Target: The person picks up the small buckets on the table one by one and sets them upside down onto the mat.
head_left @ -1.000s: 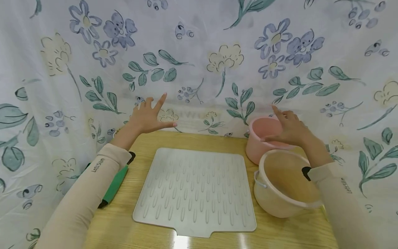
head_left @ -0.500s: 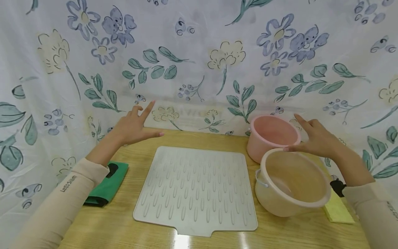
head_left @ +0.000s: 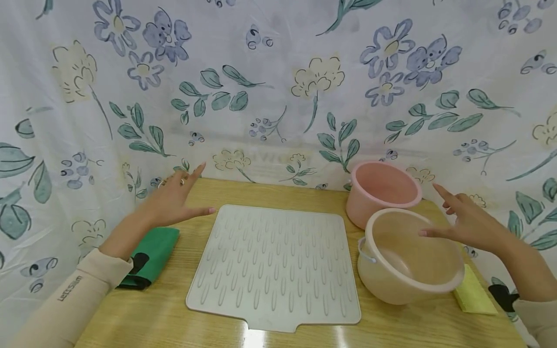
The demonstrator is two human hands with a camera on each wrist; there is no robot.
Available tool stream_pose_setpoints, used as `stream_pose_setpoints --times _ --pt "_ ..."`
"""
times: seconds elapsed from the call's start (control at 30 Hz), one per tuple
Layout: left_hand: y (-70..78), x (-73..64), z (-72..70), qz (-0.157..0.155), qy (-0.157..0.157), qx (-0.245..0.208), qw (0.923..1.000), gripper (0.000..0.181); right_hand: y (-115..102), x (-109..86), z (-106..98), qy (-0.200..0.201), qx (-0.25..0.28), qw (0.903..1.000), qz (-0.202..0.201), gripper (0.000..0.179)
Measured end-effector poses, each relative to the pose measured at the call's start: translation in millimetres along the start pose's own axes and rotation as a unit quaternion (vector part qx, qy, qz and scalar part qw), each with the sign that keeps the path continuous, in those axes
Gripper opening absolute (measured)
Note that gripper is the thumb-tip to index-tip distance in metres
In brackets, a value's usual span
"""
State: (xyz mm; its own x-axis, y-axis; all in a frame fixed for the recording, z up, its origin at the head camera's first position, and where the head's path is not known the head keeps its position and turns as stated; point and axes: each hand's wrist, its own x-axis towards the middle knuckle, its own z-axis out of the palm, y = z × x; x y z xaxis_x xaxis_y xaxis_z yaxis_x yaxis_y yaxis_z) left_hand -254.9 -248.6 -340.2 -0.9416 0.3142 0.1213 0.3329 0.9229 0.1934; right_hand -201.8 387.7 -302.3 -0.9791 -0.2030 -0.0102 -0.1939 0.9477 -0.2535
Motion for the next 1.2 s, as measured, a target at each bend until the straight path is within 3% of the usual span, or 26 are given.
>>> stream_pose_setpoints --times 0.37,0.6,0.93,1.2 --pt "-6.6 -25.7 15.2 0.003 -0.010 -0.022 0.9997 0.110 10.9 -28.6 24.0 0.012 0.005 0.9998 0.012 0.114" --pt "-11.5 -41.1 29.8 -0.003 -0.034 -0.070 0.9970 0.110 25.8 -53.0 42.3 0.028 0.024 0.9992 0.012 0.112" --pt "-16.3 -50.4 41.1 -0.004 -0.034 -0.091 0.9953 0.107 34.8 -74.9 55.6 0.047 0.073 0.9959 0.025 0.103" --pt "-16.4 -56.1 55.7 -0.003 -0.060 -0.123 0.9905 0.104 36.9 -84.2 70.7 0.050 0.123 0.9905 0.037 0.099"
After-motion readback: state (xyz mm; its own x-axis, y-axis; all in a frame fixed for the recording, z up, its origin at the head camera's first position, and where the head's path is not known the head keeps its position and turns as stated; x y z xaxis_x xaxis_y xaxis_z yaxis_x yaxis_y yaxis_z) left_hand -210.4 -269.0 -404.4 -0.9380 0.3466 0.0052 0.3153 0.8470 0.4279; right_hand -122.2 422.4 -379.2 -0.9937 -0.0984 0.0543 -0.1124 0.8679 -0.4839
